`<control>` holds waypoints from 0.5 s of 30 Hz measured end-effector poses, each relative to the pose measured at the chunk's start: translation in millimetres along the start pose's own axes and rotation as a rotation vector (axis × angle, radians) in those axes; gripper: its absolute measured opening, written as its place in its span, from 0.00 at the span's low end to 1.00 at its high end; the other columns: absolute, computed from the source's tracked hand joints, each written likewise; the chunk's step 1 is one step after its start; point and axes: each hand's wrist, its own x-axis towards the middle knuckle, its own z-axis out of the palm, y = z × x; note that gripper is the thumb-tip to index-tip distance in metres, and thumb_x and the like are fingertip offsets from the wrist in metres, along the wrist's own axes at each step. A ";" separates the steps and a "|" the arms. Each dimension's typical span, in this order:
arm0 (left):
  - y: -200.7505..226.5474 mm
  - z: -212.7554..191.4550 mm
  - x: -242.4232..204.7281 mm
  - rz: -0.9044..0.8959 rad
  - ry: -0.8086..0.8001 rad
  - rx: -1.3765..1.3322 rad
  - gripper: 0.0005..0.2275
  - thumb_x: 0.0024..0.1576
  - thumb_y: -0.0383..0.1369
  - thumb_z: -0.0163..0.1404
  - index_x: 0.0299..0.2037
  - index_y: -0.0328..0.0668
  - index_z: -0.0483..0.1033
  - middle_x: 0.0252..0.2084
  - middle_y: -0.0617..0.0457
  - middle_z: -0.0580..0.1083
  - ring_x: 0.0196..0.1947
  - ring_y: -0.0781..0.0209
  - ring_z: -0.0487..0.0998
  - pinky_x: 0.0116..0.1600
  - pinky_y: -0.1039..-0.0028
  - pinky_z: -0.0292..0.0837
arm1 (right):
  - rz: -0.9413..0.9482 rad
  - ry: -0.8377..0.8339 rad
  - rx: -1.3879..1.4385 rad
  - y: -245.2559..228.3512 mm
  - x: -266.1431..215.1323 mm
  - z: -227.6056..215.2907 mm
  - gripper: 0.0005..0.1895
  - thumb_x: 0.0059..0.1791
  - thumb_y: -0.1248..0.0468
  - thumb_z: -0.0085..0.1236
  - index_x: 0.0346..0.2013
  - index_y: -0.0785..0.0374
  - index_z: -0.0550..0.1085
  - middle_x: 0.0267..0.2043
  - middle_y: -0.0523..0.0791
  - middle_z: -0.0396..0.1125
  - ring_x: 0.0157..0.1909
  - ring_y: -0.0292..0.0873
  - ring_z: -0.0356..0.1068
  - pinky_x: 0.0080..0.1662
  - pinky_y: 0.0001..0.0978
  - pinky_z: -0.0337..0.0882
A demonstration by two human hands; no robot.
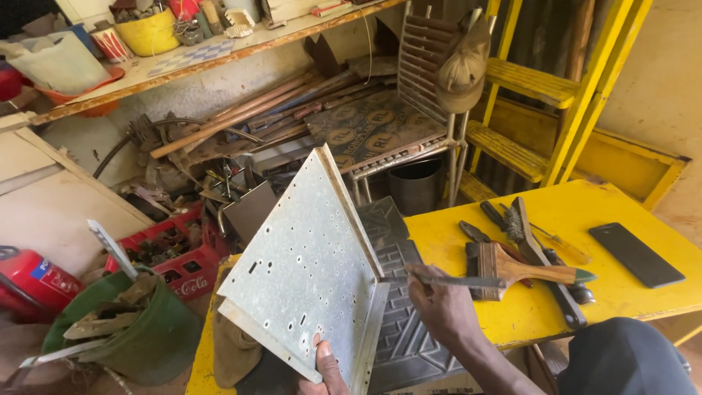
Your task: The person holds a perforated metal panel upright on a workbench and uses a metal scraper to remove material from its edges and surface. The person repeatedly scrapes along the edges and face of the panel, rotating it to access different areas.
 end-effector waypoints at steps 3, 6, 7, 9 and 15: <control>-4.0 0.1 -4.2 -0.054 -0.027 -0.037 0.25 0.59 0.52 0.59 0.23 0.36 0.74 0.17 0.51 0.70 0.15 0.56 0.72 0.24 0.68 0.65 | 0.052 0.006 0.066 -7.2 2.2 5.9 0.15 0.55 0.63 0.51 0.51 0.62 0.82 0.23 0.43 0.77 0.13 0.32 0.61 0.14 0.29 0.61; 5.9 -0.9 -4.4 -0.230 -0.137 -0.144 0.25 0.57 0.52 0.59 0.20 0.36 0.77 0.15 0.50 0.73 0.13 0.54 0.74 0.23 0.69 0.68 | 0.037 -0.007 0.079 6.6 10.0 18.5 0.13 0.55 0.65 0.50 0.48 0.64 0.81 0.18 0.41 0.72 0.11 0.32 0.58 0.11 0.27 0.58; 9.6 -2.4 -5.2 -0.294 -0.174 -0.213 0.24 0.56 0.51 0.59 0.21 0.35 0.79 0.14 0.50 0.74 0.13 0.55 0.75 0.23 0.70 0.69 | 0.034 -0.014 0.074 13.7 12.3 22.9 0.13 0.56 0.66 0.48 0.46 0.64 0.81 0.17 0.40 0.70 0.11 0.32 0.59 0.11 0.26 0.59; 10.9 -11.0 -2.1 -0.292 -0.191 -0.227 0.22 0.56 0.49 0.60 0.24 0.34 0.82 0.16 0.51 0.77 0.12 0.58 0.75 0.22 0.72 0.69 | 0.209 -0.094 0.125 -13.1 8.9 5.6 0.14 0.58 0.62 0.47 0.46 0.63 0.81 0.18 0.42 0.72 0.11 0.32 0.60 0.12 0.26 0.61; 15.4 -3.8 0.7 -0.138 -0.076 -0.144 0.20 0.59 0.45 0.62 0.30 0.31 0.79 0.20 0.49 0.75 0.19 0.56 0.76 0.27 0.69 0.71 | 0.468 -0.151 0.283 -48.5 18.3 -25.0 0.15 0.58 0.58 0.52 0.53 0.59 0.81 0.38 0.46 0.81 0.34 0.37 0.76 0.36 0.29 0.79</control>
